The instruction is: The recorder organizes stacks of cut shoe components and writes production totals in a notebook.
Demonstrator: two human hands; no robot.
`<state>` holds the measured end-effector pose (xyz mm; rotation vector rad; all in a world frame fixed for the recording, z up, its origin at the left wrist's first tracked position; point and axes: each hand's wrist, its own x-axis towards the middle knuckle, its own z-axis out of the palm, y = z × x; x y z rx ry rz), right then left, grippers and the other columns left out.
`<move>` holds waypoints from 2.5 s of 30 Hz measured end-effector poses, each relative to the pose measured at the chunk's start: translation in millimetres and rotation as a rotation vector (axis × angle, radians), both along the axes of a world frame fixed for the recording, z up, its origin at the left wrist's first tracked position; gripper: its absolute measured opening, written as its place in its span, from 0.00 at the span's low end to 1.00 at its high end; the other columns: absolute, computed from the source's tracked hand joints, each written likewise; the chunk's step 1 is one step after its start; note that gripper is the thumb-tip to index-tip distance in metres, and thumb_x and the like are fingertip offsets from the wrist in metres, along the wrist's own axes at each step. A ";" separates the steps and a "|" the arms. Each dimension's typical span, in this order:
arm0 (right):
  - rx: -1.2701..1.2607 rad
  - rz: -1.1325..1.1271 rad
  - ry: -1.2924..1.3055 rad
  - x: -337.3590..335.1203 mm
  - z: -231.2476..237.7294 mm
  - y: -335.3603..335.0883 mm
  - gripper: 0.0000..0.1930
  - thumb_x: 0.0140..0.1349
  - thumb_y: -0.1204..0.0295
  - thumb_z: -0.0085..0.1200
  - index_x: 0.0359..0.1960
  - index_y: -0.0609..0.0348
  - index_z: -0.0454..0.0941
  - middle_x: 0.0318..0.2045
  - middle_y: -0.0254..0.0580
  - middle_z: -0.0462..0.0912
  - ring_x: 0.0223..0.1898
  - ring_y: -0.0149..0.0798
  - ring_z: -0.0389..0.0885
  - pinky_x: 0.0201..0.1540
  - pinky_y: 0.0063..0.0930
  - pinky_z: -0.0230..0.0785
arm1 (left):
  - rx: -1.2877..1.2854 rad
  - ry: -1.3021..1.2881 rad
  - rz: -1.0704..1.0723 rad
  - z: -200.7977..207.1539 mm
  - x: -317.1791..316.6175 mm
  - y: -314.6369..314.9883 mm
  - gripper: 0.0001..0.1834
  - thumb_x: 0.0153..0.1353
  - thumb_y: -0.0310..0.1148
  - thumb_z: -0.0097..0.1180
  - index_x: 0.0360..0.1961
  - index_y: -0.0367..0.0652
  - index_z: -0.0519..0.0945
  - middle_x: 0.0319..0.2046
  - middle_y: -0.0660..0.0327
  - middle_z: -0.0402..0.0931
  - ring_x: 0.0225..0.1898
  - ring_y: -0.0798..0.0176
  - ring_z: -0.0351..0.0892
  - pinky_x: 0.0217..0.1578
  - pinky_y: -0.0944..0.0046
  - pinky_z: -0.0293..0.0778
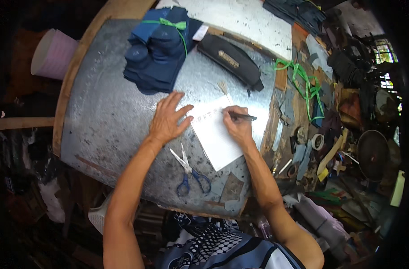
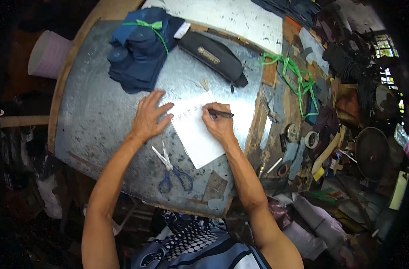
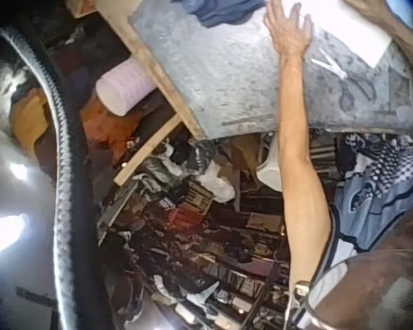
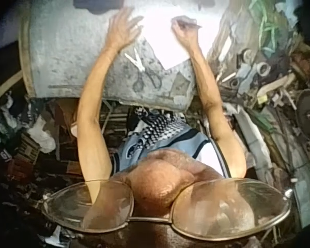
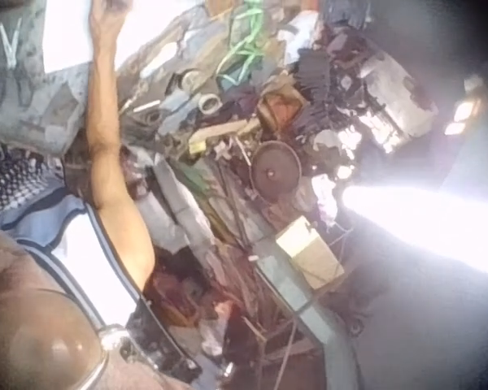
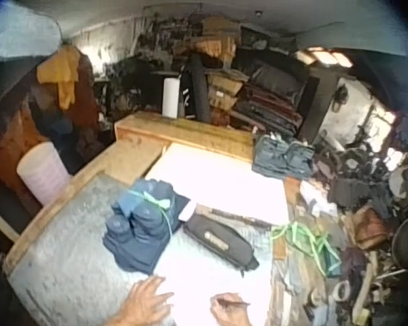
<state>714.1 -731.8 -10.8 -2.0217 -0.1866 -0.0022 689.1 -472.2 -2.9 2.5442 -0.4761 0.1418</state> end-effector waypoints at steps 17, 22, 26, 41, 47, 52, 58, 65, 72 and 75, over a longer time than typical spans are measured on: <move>-0.060 -0.020 0.014 -3.6 15.2 8.4 0.04 0.56 0.73 0.61 0.30 0.60 0.81 0.22 0.36 0.77 0.28 0.30 0.67 0.35 0.27 0.62 | -0.014 0.014 0.012 8.5 0.7 4.1 0.17 0.59 0.44 0.61 0.48 0.50 0.84 0.61 0.49 0.67 0.68 0.44 0.58 0.66 0.47 0.55; -0.062 -0.009 -0.028 -5.3 13.2 7.1 0.04 0.57 0.75 0.61 0.31 0.62 0.81 0.21 0.36 0.77 0.25 0.28 0.66 0.32 0.25 0.63 | -0.021 0.042 0.007 5.6 -1.5 2.8 0.17 0.58 0.42 0.62 0.48 0.51 0.83 0.63 0.49 0.66 0.69 0.45 0.57 0.66 0.46 0.55; 0.077 0.028 -0.065 -0.8 4.4 6.1 0.05 0.57 0.76 0.59 0.32 0.66 0.81 0.21 0.35 0.79 0.22 0.25 0.68 0.27 0.21 0.63 | 0.027 -0.038 0.010 -8.8 -1.0 4.9 0.18 0.60 0.44 0.60 0.48 0.50 0.84 0.62 0.49 0.67 0.69 0.45 0.58 0.65 0.46 0.56; 0.142 0.003 -0.006 6.0 -1.3 6.2 0.05 0.58 0.75 0.59 0.30 0.67 0.80 0.15 0.31 0.72 0.18 0.22 0.63 0.22 0.21 0.56 | 0.043 0.010 0.021 -3.5 2.1 4.7 0.19 0.61 0.46 0.60 0.52 0.53 0.82 0.64 0.51 0.67 0.70 0.46 0.57 0.67 0.46 0.53; 0.119 -0.002 -0.030 3.8 -5.1 5.1 0.05 0.57 0.75 0.59 0.30 0.66 0.81 0.15 0.33 0.74 0.18 0.23 0.64 0.22 0.22 0.57 | 0.042 0.008 0.019 -5.0 1.3 4.1 0.19 0.61 0.46 0.60 0.52 0.53 0.82 0.65 0.52 0.66 0.71 0.47 0.57 0.68 0.46 0.53; 0.112 0.023 -0.019 5.3 -0.1 4.2 0.06 0.57 0.75 0.59 0.30 0.67 0.81 0.16 0.34 0.74 0.18 0.23 0.64 0.22 0.22 0.57 | 0.045 0.013 0.021 -5.5 1.5 3.8 0.19 0.61 0.46 0.59 0.52 0.54 0.82 0.65 0.52 0.66 0.71 0.47 0.56 0.68 0.46 0.52; 0.105 0.025 -0.015 6.0 1.4 5.2 0.06 0.57 0.75 0.59 0.30 0.69 0.81 0.15 0.33 0.74 0.18 0.23 0.63 0.21 0.21 0.56 | 0.043 0.007 0.023 -6.5 1.9 6.1 0.19 0.61 0.46 0.59 0.52 0.54 0.82 0.64 0.52 0.66 0.71 0.47 0.57 0.68 0.46 0.52; 0.304 -0.066 0.048 1.2 -0.5 4.8 0.06 0.63 0.75 0.56 0.38 0.65 0.80 0.25 0.30 0.78 0.26 0.22 0.69 0.30 0.20 0.64 | 0.034 -0.006 0.008 -1.6 5.5 5.5 0.19 0.61 0.45 0.60 0.51 0.52 0.82 0.64 0.51 0.67 0.69 0.46 0.58 0.66 0.46 0.54; 0.244 -0.094 -0.047 4.3 4.0 1.8 0.06 0.63 0.74 0.56 0.39 0.64 0.80 0.26 0.33 0.80 0.28 0.25 0.72 0.34 0.22 0.67 | 0.035 -0.011 -0.009 -0.4 3.1 1.3 0.19 0.60 0.44 0.61 0.50 0.51 0.83 0.63 0.49 0.67 0.68 0.44 0.59 0.65 0.45 0.55; 0.224 -0.093 0.012 2.7 6.5 1.0 0.07 0.61 0.73 0.57 0.36 0.65 0.80 0.25 0.35 0.80 0.28 0.25 0.72 0.33 0.22 0.67 | 0.037 -0.018 0.001 -1.0 3.8 0.7 0.18 0.59 0.44 0.61 0.49 0.52 0.83 0.62 0.49 0.68 0.68 0.44 0.60 0.64 0.46 0.55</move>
